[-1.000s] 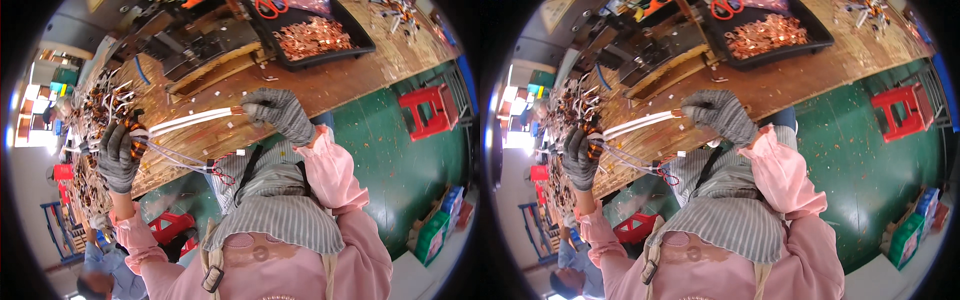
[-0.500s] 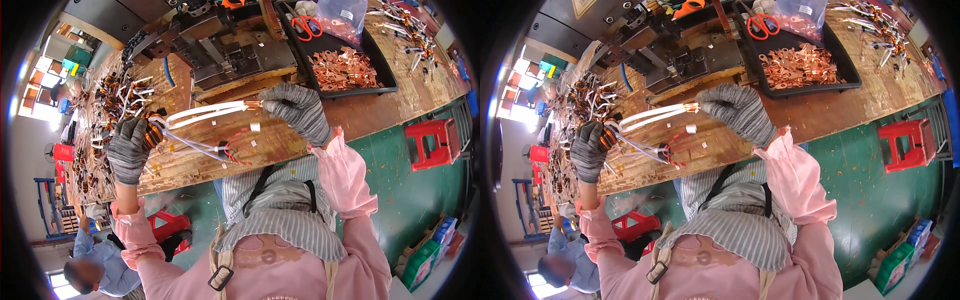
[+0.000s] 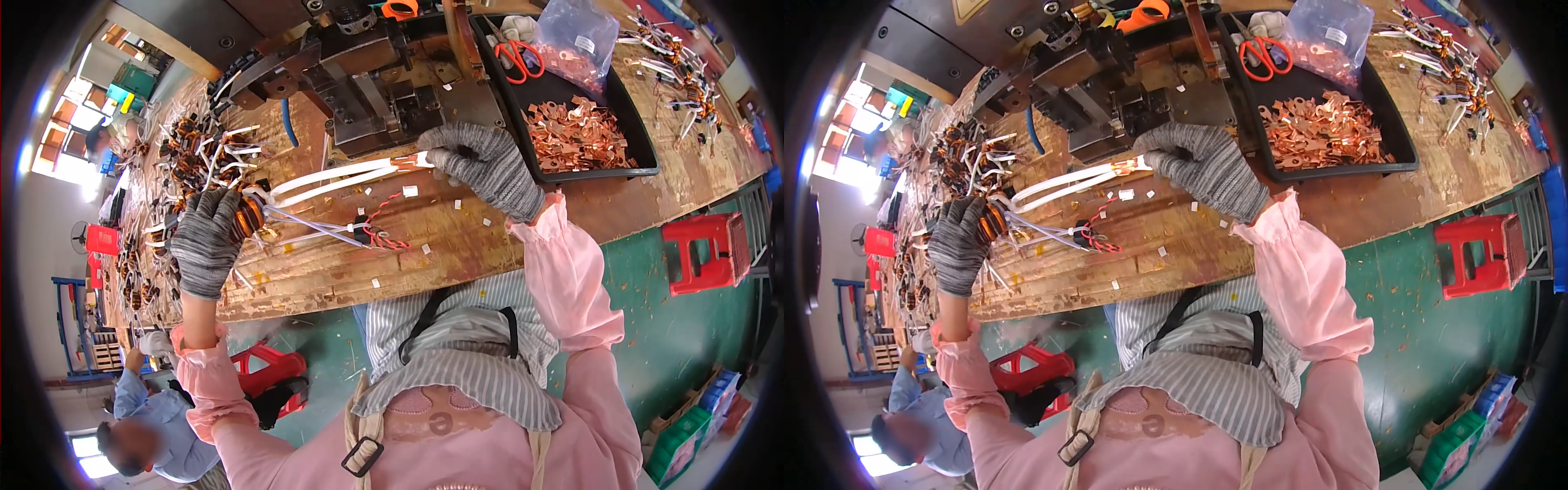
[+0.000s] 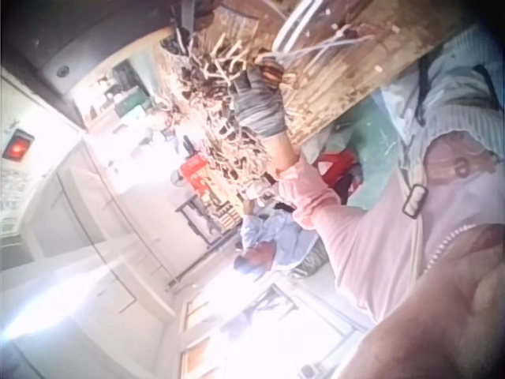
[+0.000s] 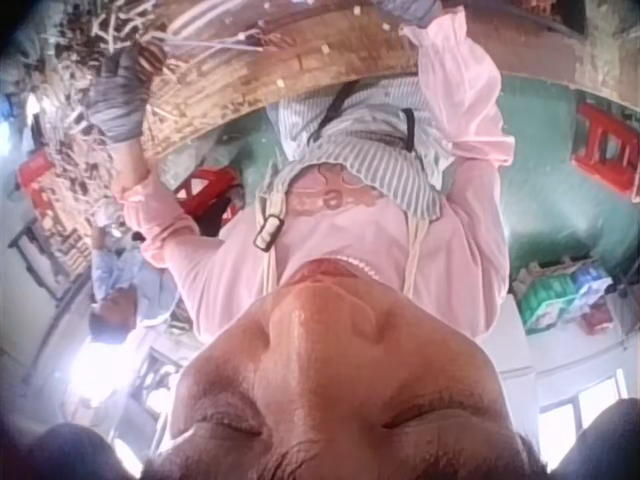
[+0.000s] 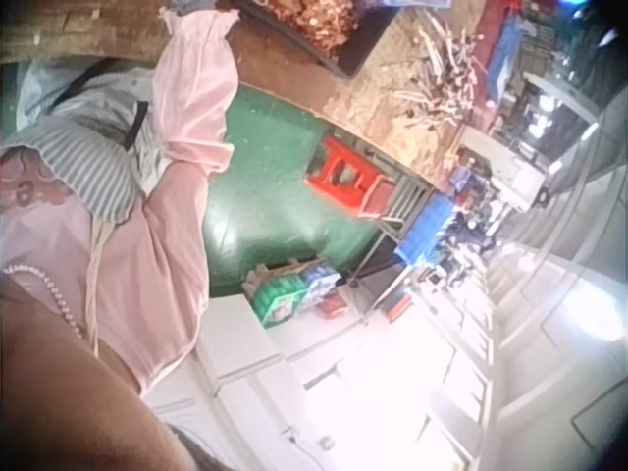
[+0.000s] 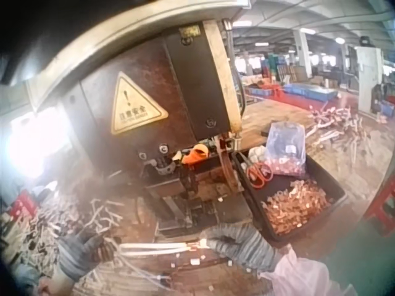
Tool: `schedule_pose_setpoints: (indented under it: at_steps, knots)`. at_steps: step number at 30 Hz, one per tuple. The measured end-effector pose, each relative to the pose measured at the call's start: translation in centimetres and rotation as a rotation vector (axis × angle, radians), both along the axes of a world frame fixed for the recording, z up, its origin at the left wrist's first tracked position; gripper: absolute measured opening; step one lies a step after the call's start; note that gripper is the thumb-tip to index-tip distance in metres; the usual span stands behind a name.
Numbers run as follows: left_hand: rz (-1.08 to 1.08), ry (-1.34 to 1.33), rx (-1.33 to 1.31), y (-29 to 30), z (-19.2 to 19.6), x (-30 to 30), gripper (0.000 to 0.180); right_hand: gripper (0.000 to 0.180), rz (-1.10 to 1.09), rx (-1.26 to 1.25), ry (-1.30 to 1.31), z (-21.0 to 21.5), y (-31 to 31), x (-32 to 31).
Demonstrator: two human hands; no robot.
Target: The person assembles electrical components by inserting copper terminals into a press machine and attaching them to white insulated wires. They repeatedly pick up wires and terminals, operate the press, and place the finished assemblies onto a wooden table.
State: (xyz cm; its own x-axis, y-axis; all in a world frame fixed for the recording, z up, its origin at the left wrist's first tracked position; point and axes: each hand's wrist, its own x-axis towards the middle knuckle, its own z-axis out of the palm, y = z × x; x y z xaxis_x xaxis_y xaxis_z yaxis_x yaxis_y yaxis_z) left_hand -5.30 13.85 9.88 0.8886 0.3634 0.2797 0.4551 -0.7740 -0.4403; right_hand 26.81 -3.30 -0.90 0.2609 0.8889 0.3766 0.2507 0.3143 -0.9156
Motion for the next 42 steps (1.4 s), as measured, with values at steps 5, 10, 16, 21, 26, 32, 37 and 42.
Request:
schedule_pose_setpoints:
  at_steps: [5, 10, 16, 21, 26, 32, 37, 42]
  knots:
    - [-0.017, 0.056, 0.016, 0.9, -0.4, 0.2, 0.047, 0.021, 0.048, -0.09, -0.015, 0.7, 0.1, 0.4]
    - [-0.062, 0.149, -0.107, 0.6, -4.8, -0.5, 0.051, 0.02, 0.106, -0.11, 0.026, -2.2, -1.6, -0.4]
    - [-0.012, 0.423, -0.427, 0.5, -6.2, 1.2, 0.075, 0.019, 0.073, -0.179, 0.097, -5.8, -2.9, -1.4]
    - [-0.046, 0.488, -0.51, 1.7, -5.1, 3.1, 0.08, 0.019, 0.064, -0.38, 0.222, -4.4, -2.9, -1.1]
    - [-0.367, 0.229, -0.521, -0.4, -7.1, 4.0, 0.059, 0.019, 0.085, -0.34, 0.226, -4.4, -2.9, -1.3]
    - [-0.265, 0.36, -0.544, -1.1, -7.6, 4.3, 0.055, 0.019, 0.129, -0.363, 0.271, -4.2, -3.2, -1.5]
    - [-0.318, 0.361, -0.466, -1.0, -7.9, 4.6, 0.052, 0.018, 0.099, -0.333, 0.25, -4.1, -3.1, -1.6]
    - [-0.394, 0.51, -0.235, -1.0, -8.6, 4.7, 0.05, 0.017, 0.069, -0.285, 0.212, -4.8, -3.0, -1.5]
